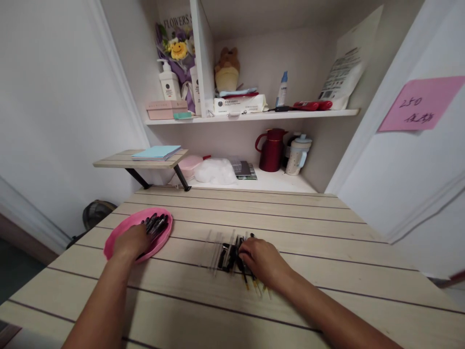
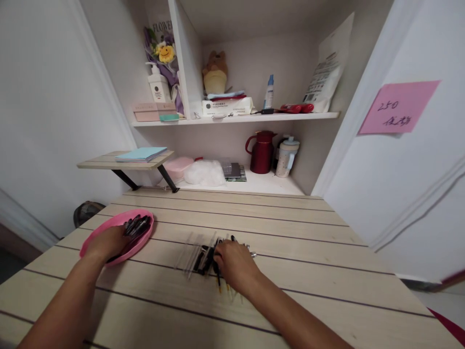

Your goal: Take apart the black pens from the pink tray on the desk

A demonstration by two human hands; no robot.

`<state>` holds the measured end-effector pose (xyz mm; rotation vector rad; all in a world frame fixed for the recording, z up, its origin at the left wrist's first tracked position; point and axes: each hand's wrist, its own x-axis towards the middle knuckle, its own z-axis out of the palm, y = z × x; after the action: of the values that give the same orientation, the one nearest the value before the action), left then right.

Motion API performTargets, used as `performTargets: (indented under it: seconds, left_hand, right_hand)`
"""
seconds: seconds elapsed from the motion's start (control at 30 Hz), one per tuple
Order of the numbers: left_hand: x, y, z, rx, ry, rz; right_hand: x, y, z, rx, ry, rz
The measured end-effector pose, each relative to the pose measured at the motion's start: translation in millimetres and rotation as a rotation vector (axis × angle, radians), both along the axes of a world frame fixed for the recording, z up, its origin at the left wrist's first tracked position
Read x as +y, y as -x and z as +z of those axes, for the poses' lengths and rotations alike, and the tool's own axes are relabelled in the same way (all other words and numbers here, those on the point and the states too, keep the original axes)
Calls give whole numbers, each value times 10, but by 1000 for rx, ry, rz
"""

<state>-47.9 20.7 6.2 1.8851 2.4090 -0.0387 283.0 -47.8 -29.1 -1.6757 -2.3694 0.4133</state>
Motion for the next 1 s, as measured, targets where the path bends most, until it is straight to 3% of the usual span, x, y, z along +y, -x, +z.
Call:
performTargets:
  seconds: [0.17,0.3,0.43,0.47,0.53,0.6,0.67,0.73,0.8,0.93,1.0]
  left_hand:
    - [49,67,-84,-55,28,-40]
    - [63,135,-41,-68,19,-47]
    - [-1,11,54,-260,-126,94]
    - [-47,-99,66,-404,-191,107]
    - [-174,-419,56,-828,-245,-2]
    - [-330,-815,-2,-1263,-154,-89]
    - [-473,-1192,-91,-1519,-14,-158]
    - [-566,-1477,-192,-1632,65,-195]
    - [-600,-1653,-281,-1648,109,-203]
    - [-601,-1780,-353,-1740,130,-118]
    - [-637,-1780,-329,-1841,224,-97]
  right_hand:
    - [6,2,27,4,11,2]
    - [9,-30,36,10,7,4]
    - [28,-52,0,84,12,2]
    - [39,-41,-11,143,27,-4]
    - [69,11,-22,356,90,-41]
    - [108,98,-7,708,201,-112]
    - [152,199,35,1124,310,-180]
    - [195,291,82,1449,377,-208]
    - [229,364,104,1622,384,-240]
    - [259,447,51,1727,345,-322]
    - [287,411,33,1744,358,-312]
